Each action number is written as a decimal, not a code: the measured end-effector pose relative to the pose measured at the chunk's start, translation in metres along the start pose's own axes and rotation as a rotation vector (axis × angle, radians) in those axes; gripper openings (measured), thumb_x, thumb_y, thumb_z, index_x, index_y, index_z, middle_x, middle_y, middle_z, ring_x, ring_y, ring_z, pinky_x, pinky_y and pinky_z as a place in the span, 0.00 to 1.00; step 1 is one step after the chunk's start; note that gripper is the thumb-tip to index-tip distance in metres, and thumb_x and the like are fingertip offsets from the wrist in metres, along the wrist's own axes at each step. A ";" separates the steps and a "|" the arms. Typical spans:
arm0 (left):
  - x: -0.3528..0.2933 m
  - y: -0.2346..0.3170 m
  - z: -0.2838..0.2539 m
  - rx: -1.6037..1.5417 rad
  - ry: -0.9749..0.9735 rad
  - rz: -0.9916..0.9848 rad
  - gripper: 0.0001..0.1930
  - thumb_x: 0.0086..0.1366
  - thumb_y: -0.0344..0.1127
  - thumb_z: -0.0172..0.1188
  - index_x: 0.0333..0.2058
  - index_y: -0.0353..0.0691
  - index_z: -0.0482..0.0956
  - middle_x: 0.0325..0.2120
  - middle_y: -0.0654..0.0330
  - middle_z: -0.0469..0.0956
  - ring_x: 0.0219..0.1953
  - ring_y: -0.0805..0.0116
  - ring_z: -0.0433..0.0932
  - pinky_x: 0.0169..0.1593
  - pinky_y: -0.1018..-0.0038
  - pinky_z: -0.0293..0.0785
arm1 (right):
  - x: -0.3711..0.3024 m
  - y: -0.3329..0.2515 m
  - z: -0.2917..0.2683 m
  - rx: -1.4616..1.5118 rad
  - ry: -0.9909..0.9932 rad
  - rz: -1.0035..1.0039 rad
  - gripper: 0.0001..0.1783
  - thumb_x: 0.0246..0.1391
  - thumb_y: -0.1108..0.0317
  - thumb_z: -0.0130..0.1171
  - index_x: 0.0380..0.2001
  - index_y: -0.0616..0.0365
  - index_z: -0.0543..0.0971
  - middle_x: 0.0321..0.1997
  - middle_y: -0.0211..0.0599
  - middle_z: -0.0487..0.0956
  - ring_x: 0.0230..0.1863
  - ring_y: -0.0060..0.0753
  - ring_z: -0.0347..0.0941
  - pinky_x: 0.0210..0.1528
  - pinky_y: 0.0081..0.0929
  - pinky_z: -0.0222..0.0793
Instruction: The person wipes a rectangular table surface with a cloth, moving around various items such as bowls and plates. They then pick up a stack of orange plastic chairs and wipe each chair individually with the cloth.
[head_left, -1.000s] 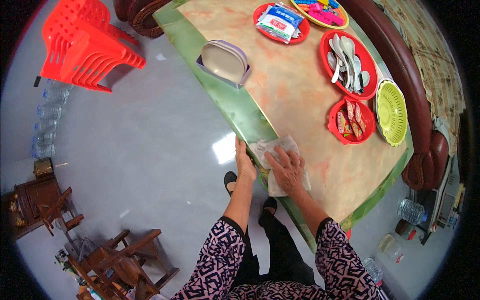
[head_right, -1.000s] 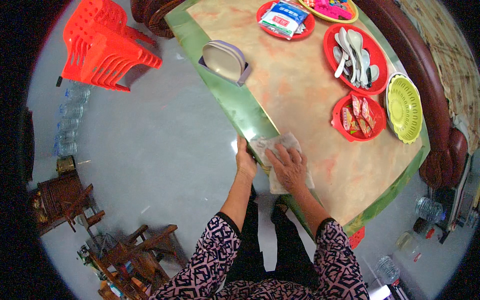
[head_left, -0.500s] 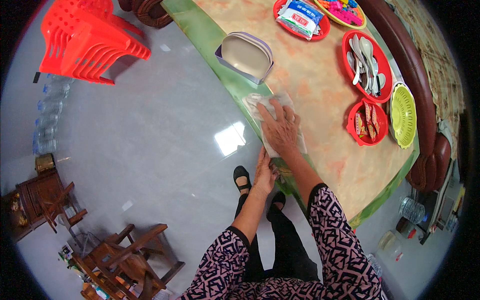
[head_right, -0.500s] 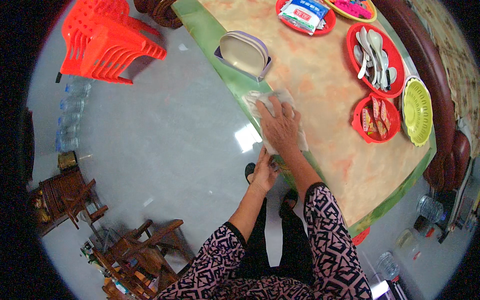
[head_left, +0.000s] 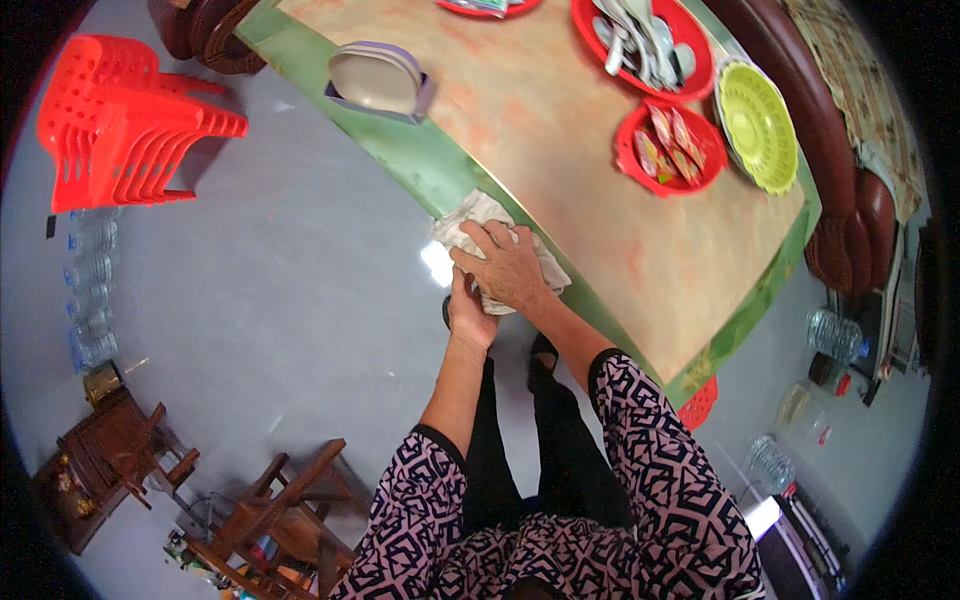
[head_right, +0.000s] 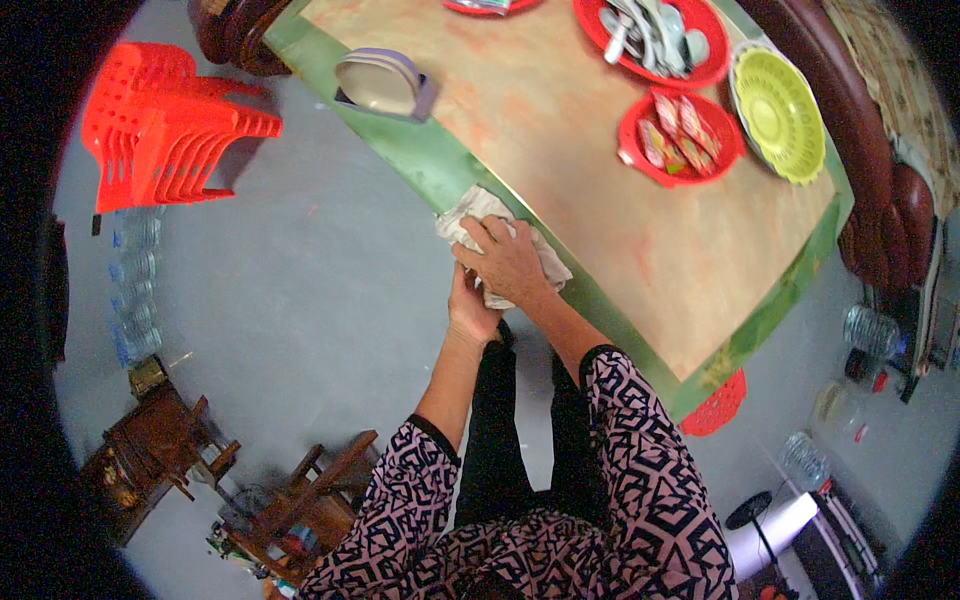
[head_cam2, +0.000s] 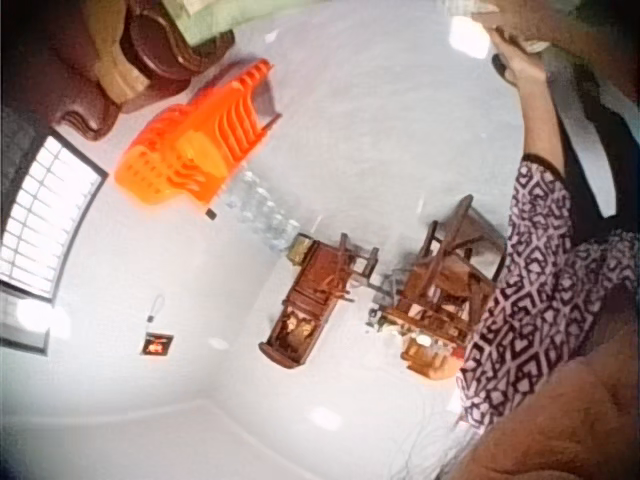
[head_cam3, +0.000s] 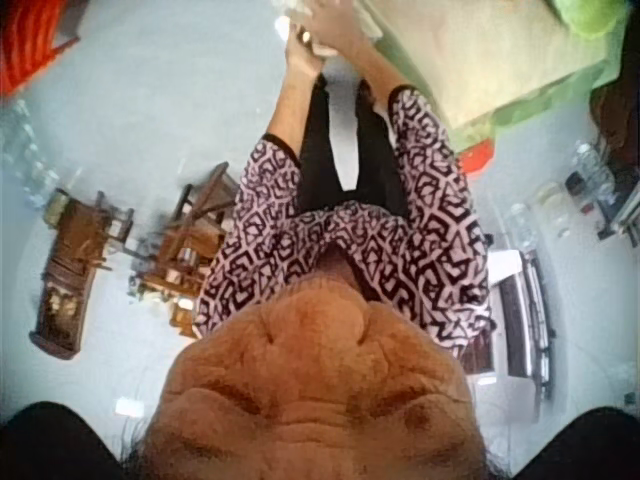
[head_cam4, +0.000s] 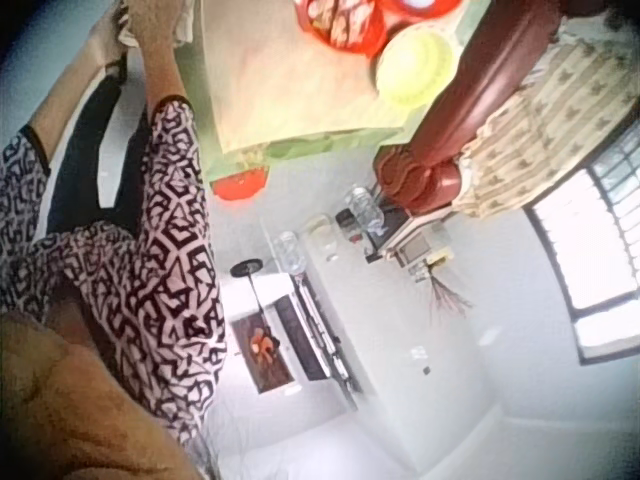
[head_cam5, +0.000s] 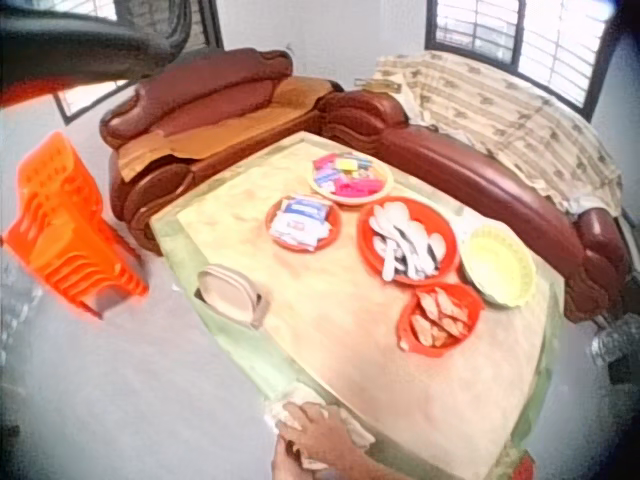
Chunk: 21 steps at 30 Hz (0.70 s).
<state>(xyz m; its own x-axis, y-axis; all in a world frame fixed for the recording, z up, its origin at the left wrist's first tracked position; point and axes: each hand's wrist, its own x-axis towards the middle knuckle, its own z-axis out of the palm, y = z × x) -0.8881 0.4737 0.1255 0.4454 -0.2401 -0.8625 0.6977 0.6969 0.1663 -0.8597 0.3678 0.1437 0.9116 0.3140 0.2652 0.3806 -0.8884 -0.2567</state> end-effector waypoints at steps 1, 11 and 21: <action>0.007 -0.007 -0.010 0.054 -0.006 0.035 0.31 0.66 0.65 0.43 0.58 0.49 0.65 0.58 0.60 0.66 0.59 0.61 0.66 0.59 0.61 0.61 | -0.012 -0.002 -0.005 0.000 0.013 -0.012 0.16 0.41 0.59 0.61 0.38 0.34 0.77 0.52 0.21 0.69 0.50 0.30 0.63 0.43 0.41 0.58; -0.012 -0.102 -0.022 0.246 0.152 -0.042 0.20 0.66 0.54 0.46 0.48 0.50 0.72 0.46 0.63 0.72 0.50 0.61 0.69 0.54 0.57 0.61 | -0.170 0.016 -0.057 0.042 0.007 0.073 0.19 0.38 0.61 0.60 0.40 0.35 0.75 0.51 0.20 0.70 0.49 0.28 0.65 0.42 0.39 0.59; -0.012 -0.124 -0.003 0.469 0.319 0.092 0.27 0.55 0.46 0.64 0.50 0.42 0.67 0.45 0.60 0.68 0.42 0.59 0.68 0.40 0.60 0.67 | -0.300 0.051 -0.095 -0.009 -0.067 0.411 0.24 0.38 0.66 0.61 0.44 0.38 0.77 0.53 0.27 0.69 0.54 0.40 0.64 0.52 0.48 0.59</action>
<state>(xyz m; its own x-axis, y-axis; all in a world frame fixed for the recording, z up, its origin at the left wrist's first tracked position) -0.9816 0.3926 0.1137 0.3755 0.0735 -0.9239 0.8707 0.3136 0.3788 -1.1283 0.1960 0.1395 0.9956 -0.0463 0.0809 -0.0181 -0.9472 -0.3200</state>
